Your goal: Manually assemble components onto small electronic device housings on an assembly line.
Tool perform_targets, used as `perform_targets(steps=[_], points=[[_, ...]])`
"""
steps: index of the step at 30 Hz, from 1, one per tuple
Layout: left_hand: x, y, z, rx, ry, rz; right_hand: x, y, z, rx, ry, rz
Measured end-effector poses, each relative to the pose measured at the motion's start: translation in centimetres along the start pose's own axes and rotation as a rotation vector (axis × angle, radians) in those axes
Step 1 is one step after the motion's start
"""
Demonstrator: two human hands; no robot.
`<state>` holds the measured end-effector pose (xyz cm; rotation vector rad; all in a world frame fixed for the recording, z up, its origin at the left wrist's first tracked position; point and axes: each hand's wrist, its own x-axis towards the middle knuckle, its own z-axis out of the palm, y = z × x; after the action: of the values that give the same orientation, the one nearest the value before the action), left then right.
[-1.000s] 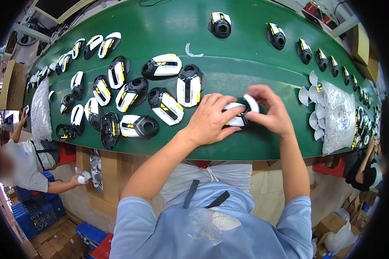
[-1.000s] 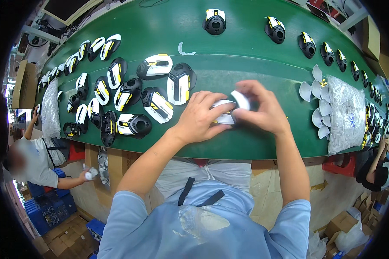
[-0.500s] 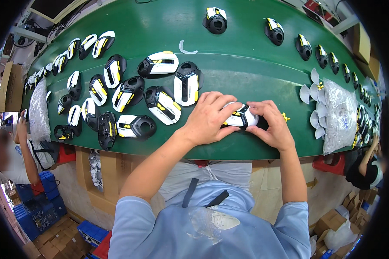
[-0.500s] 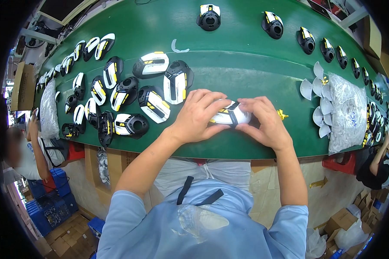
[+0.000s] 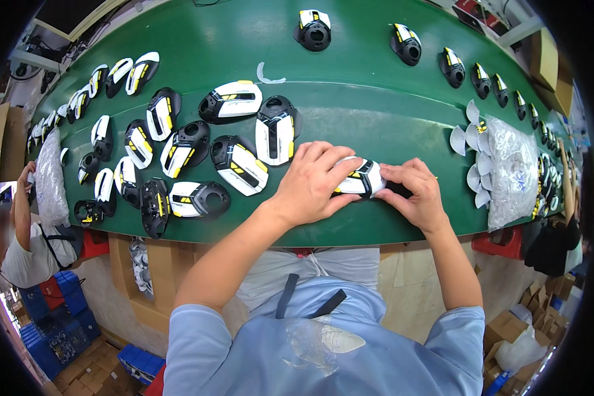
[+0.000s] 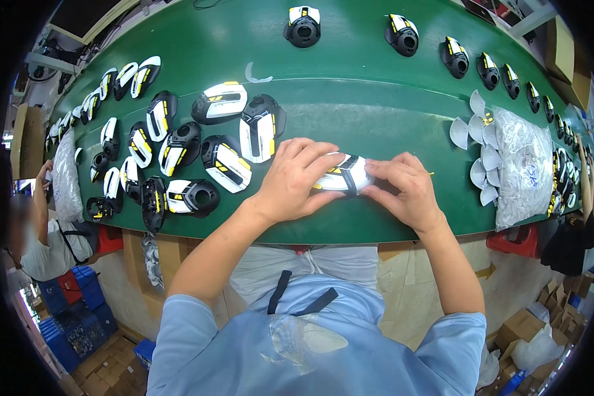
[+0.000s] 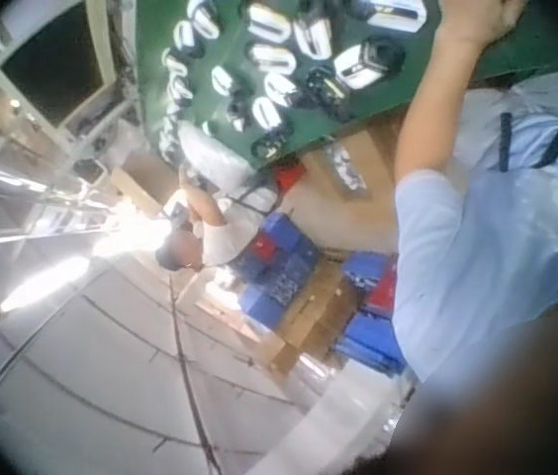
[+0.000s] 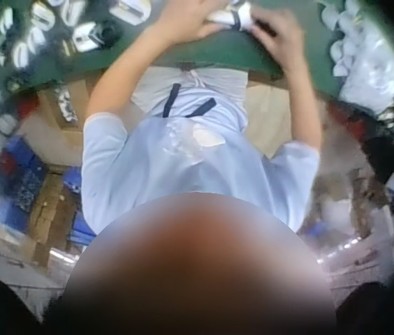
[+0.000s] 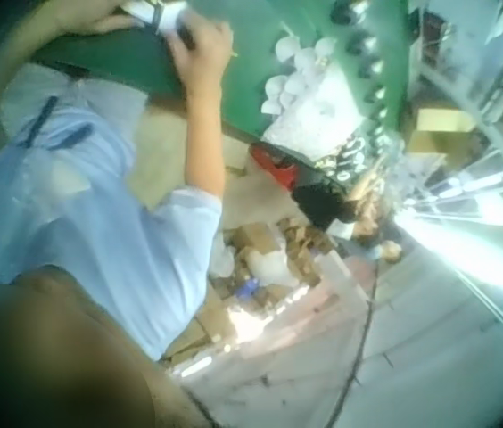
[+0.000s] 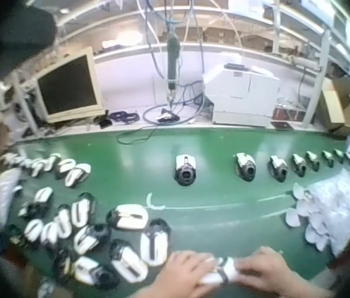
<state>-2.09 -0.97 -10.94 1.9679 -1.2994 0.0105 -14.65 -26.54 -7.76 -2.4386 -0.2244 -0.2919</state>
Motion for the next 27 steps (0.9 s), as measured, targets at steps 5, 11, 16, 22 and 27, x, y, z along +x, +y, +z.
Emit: perform_targets(steps=[5,11,16,22,27], points=[[0.2,0.0,-0.2,-0.046,-0.005,0.015,0.5,-0.5,-0.5,-0.037,-0.060,0.046],[0.4,0.1,-0.5,-0.062,-0.033,0.028,1.6,-1.0,-1.3,-0.050,-0.201,0.070],[0.6,0.4,0.1,-0.003,-0.030,0.027,-0.2,-0.8,0.3,-0.055,-0.071,0.041],[1.7,1.0,0.8,0.042,-0.030,-0.026,0.0,-0.6,1.4,-0.092,-0.084,0.011],[1.4,1.0,1.3,0.059,0.009,-0.044,-0.3,-1.2,1.5,-0.030,-0.061,0.077]])
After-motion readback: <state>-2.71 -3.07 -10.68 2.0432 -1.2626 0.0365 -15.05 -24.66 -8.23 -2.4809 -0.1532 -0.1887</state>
